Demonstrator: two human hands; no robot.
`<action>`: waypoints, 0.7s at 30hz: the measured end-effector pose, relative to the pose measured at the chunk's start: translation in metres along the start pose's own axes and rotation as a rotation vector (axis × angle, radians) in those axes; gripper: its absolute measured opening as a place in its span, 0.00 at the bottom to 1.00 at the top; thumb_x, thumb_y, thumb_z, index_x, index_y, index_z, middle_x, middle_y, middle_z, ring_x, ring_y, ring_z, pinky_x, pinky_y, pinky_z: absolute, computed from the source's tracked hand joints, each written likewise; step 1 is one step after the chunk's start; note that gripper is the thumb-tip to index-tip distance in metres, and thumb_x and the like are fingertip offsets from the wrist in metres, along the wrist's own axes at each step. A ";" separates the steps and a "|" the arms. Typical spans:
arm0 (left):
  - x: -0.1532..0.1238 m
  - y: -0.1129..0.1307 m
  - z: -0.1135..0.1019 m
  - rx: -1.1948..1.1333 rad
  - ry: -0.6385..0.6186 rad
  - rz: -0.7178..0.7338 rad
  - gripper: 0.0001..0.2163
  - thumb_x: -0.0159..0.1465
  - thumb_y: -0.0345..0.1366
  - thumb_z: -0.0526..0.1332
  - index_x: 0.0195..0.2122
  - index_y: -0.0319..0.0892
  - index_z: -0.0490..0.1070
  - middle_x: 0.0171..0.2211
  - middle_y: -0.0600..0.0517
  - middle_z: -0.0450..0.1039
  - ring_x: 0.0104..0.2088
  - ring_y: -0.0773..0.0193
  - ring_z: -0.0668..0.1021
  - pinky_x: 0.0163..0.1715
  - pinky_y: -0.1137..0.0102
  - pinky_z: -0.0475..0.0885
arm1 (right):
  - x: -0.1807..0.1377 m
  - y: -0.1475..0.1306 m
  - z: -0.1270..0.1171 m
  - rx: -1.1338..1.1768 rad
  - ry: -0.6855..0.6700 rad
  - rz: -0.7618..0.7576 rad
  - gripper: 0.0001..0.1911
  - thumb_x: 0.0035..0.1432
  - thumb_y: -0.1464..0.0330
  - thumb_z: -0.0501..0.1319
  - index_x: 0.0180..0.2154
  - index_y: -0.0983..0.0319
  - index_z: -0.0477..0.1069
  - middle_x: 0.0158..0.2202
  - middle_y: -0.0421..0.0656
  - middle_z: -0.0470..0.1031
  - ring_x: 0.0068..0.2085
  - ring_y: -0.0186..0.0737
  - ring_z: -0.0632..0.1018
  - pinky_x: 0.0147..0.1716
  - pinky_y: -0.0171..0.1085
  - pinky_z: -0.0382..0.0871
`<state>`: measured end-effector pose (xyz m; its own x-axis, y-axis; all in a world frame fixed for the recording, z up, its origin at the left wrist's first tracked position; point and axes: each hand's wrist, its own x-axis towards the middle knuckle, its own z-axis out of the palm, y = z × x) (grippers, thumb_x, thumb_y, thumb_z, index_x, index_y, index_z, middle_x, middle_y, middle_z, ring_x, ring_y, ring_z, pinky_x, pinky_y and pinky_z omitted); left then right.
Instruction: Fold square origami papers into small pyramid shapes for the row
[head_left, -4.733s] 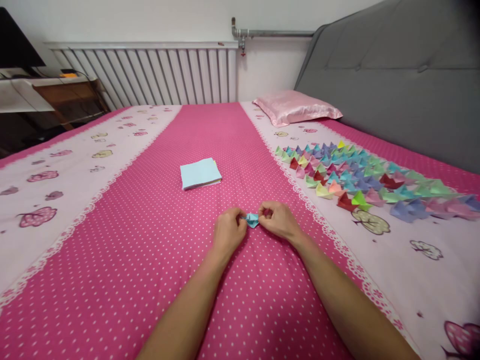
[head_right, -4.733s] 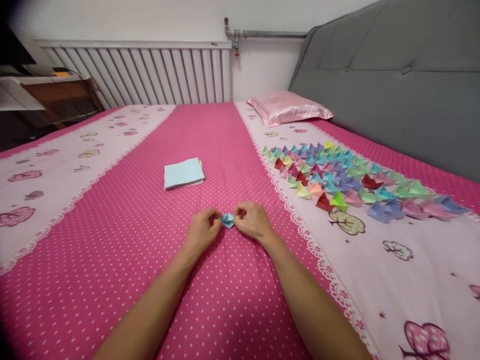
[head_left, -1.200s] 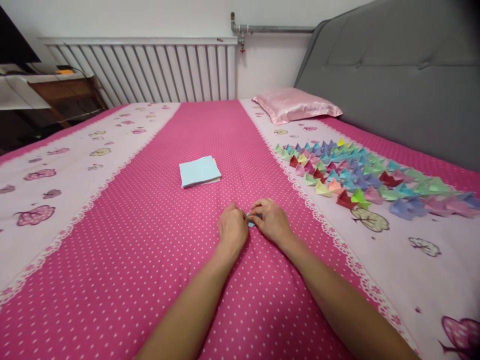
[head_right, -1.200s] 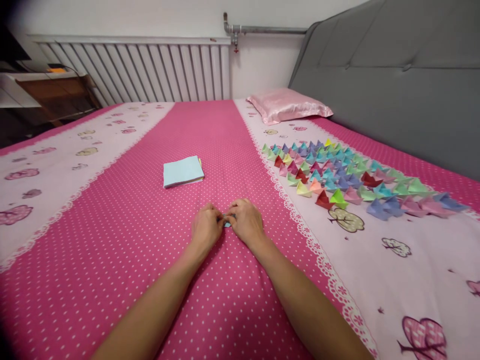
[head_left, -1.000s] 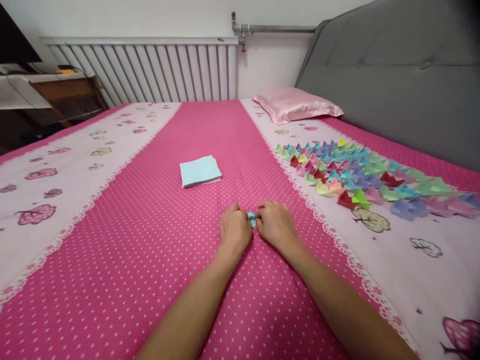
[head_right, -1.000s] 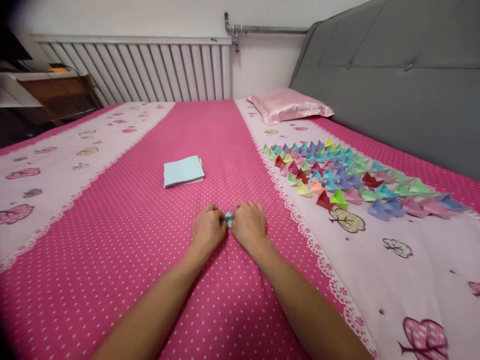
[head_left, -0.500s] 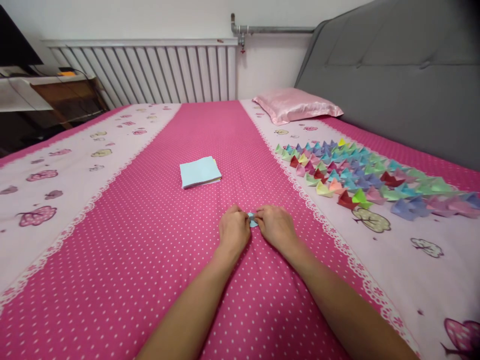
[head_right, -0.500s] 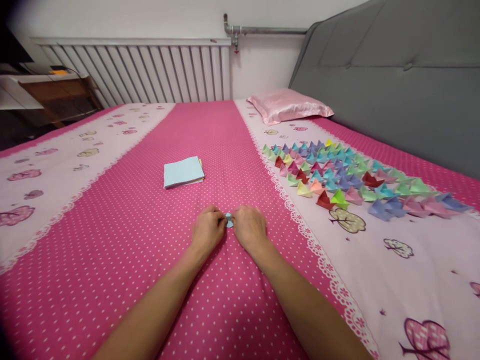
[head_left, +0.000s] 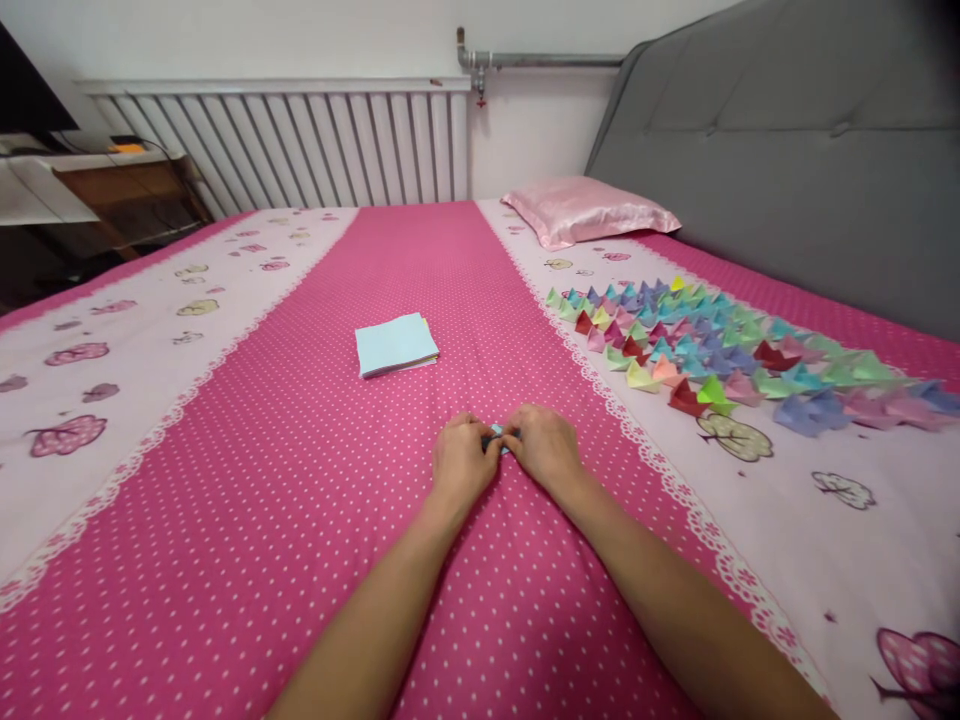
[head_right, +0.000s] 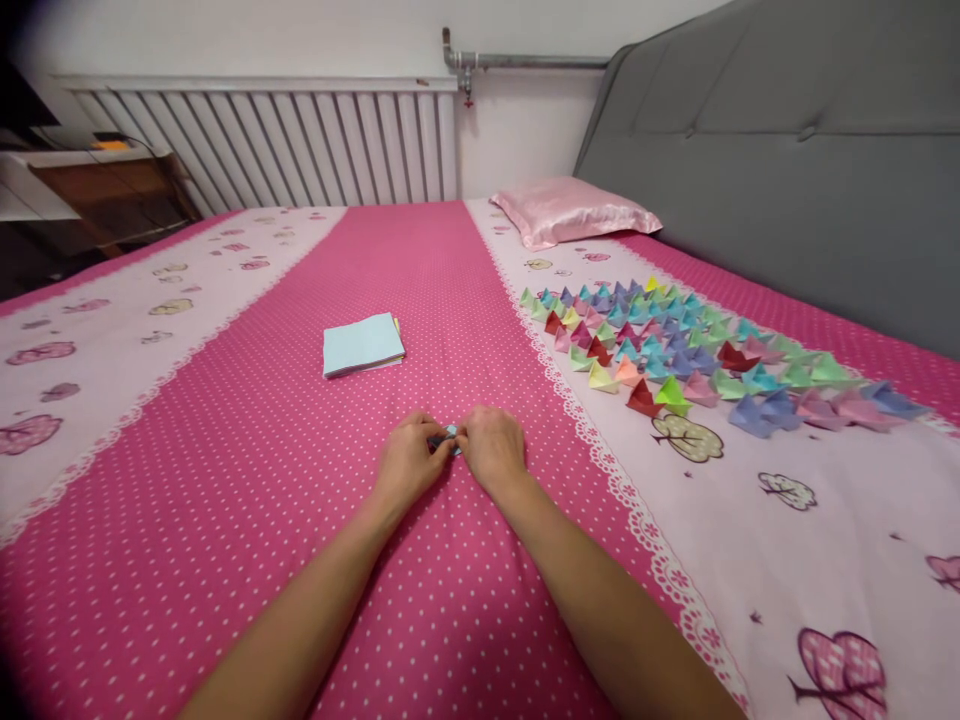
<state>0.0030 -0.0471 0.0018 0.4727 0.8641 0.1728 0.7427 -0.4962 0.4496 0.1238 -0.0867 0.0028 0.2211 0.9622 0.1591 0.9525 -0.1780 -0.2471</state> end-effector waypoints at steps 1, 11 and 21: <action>0.000 0.000 0.000 -0.020 0.001 -0.002 0.10 0.58 0.37 0.56 0.30 0.41 0.76 0.32 0.49 0.72 0.32 0.65 0.73 0.32 0.72 0.65 | 0.000 0.000 0.000 -0.003 0.007 -0.004 0.06 0.52 0.64 0.61 0.29 0.56 0.76 0.32 0.43 0.76 0.35 0.40 0.74 0.30 0.34 0.62; 0.004 0.002 0.001 -0.041 -0.008 0.007 0.08 0.58 0.32 0.55 0.29 0.41 0.74 0.34 0.50 0.70 0.34 0.65 0.72 0.34 0.72 0.64 | -0.004 -0.005 -0.001 -0.055 -0.004 0.002 0.09 0.55 0.69 0.56 0.33 0.60 0.75 0.33 0.46 0.75 0.35 0.41 0.74 0.32 0.36 0.63; 0.004 -0.001 0.003 -0.168 -0.002 -0.008 0.07 0.57 0.32 0.56 0.29 0.41 0.73 0.33 0.50 0.71 0.34 0.65 0.72 0.36 0.71 0.66 | -0.004 -0.007 0.000 -0.014 -0.013 0.035 0.10 0.55 0.70 0.54 0.32 0.62 0.74 0.34 0.48 0.75 0.35 0.41 0.75 0.32 0.36 0.64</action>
<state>0.0058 -0.0437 -0.0004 0.4685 0.8675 0.1670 0.6567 -0.4685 0.5910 0.1167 -0.0900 0.0041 0.2521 0.9578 0.1385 0.9471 -0.2148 -0.2385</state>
